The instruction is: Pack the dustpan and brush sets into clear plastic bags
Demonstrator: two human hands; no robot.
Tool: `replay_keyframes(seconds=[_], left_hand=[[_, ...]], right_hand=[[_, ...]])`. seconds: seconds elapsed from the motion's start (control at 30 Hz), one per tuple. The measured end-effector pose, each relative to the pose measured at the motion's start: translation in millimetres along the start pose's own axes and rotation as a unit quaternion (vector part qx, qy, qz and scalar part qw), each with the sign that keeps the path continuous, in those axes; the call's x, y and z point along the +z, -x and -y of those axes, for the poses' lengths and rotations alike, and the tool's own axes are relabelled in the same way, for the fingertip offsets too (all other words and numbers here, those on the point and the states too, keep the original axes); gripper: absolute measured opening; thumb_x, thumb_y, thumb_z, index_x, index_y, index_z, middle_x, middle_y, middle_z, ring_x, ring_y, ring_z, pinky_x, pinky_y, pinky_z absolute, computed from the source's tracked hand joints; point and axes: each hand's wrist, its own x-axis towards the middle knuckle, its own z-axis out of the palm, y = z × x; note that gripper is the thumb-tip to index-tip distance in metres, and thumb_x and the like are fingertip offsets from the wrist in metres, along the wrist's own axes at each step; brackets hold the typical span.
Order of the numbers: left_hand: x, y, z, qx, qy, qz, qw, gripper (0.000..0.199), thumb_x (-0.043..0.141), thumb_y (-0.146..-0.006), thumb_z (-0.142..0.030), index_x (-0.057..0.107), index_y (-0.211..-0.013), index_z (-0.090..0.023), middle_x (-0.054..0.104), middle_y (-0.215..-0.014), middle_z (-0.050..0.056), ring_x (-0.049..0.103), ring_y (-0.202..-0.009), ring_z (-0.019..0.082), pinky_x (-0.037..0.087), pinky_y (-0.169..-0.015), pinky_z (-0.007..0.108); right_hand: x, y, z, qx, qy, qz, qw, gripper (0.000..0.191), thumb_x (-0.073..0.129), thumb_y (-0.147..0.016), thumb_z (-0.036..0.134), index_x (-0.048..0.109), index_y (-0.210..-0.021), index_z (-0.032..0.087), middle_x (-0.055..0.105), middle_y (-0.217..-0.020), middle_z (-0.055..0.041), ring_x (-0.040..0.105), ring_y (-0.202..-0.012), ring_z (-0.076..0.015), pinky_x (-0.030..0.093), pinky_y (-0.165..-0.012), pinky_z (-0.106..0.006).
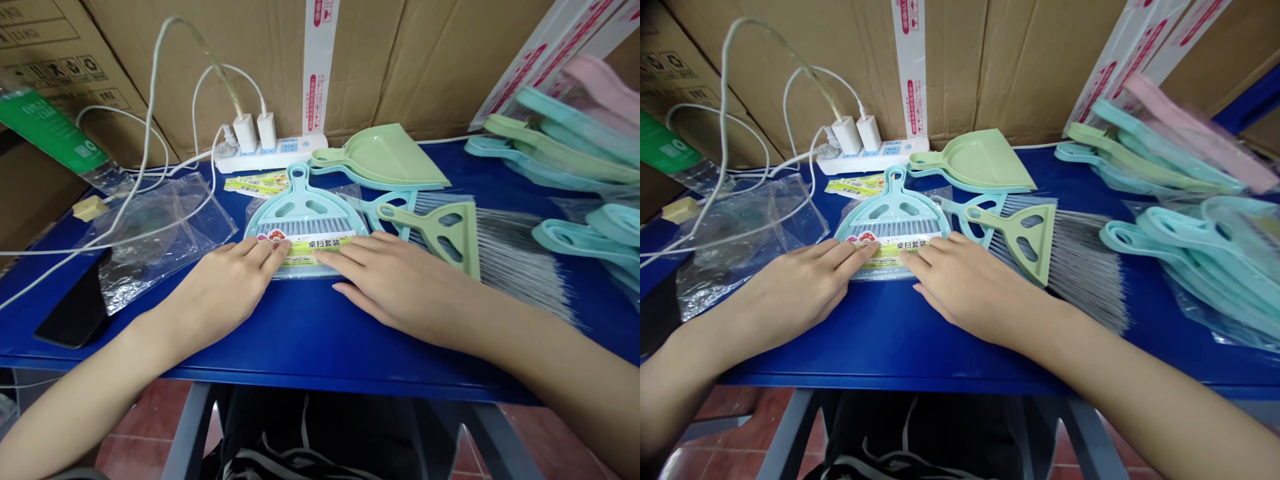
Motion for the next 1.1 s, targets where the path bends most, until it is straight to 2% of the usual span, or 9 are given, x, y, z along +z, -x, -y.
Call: replay_keyframes(seconds=[0.2, 0.33, 0.67, 0.9, 1.1], left_hand=[[2.5, 1.8, 1.0, 0.029, -0.025, -0.063, 0.997, 0.049, 0.034, -0.090, -0.001, 0.058, -0.133, 0.000, 0.070, -0.121, 0.021, 0.071, -0.102, 0.029, 0.063, -0.080, 0.040], [3.1, 1.6, 1.3, 0.032, -0.026, -0.085, 0.996, 0.047, 0.035, -0.089, -0.001, 0.060, -0.130, 0.001, 0.072, -0.118, 0.021, 0.072, -0.099, 0.030, 0.064, -0.077, 0.040], [3.9, 2.5, -1.0, 0.021, -0.025, -0.057, 0.998, 0.050, 0.034, -0.090, -0.001, 0.057, -0.135, -0.001, 0.070, -0.122, 0.021, 0.070, -0.106, 0.029, 0.062, -0.084, 0.040], [3.5, 1.8, -0.4, 0.029, -0.024, -0.081, 0.996, 0.049, 0.034, -0.089, 0.000, 0.059, -0.131, 0.001, 0.071, -0.119, 0.021, 0.071, -0.100, 0.030, 0.063, -0.079, 0.041], [3.4, 1.2, -0.7, 0.031, -0.036, -0.076, 0.996, 0.049, 0.032, -0.090, -0.001, 0.059, -0.131, 0.001, 0.071, -0.120, 0.020, 0.071, -0.099, 0.029, 0.063, -0.077, 0.040]], right_hand=[[0.8, 0.5, -0.2, 0.004, 0.003, -0.002, 1.000, 0.034, 0.044, -0.100, 0.021, 0.066, -0.124, 0.010, 0.075, -0.104, -0.0130, 0.068, -0.091, -0.0245, 0.052, -0.079, -0.038], [1.3, 1.3, 0.2, 0.000, 0.000, -0.004, 1.000, 0.035, 0.043, -0.100, 0.021, 0.065, -0.125, 0.009, 0.075, -0.103, -0.0129, 0.068, -0.091, -0.0246, 0.053, -0.078, -0.038], [1.8, 0.6, -0.1, -0.001, 0.008, -0.005, 1.000, 0.035, 0.044, -0.100, 0.021, 0.065, -0.126, 0.010, 0.075, -0.105, -0.0126, 0.068, -0.092, -0.0244, 0.053, -0.079, -0.038], [2.3, 1.7, 0.5, -0.008, 0.019, -0.017, 1.000, 0.035, 0.044, -0.100, 0.021, 0.065, -0.126, 0.008, 0.075, -0.102, -0.0131, 0.068, -0.090, -0.0248, 0.053, -0.078, -0.038], [2.7, 3.0, 1.1, -0.013, 0.035, -0.027, 0.999, 0.037, 0.042, -0.101, 0.021, 0.064, -0.127, 0.007, 0.075, -0.097, -0.0123, 0.068, -0.090, -0.0241, 0.052, -0.078, -0.036]])
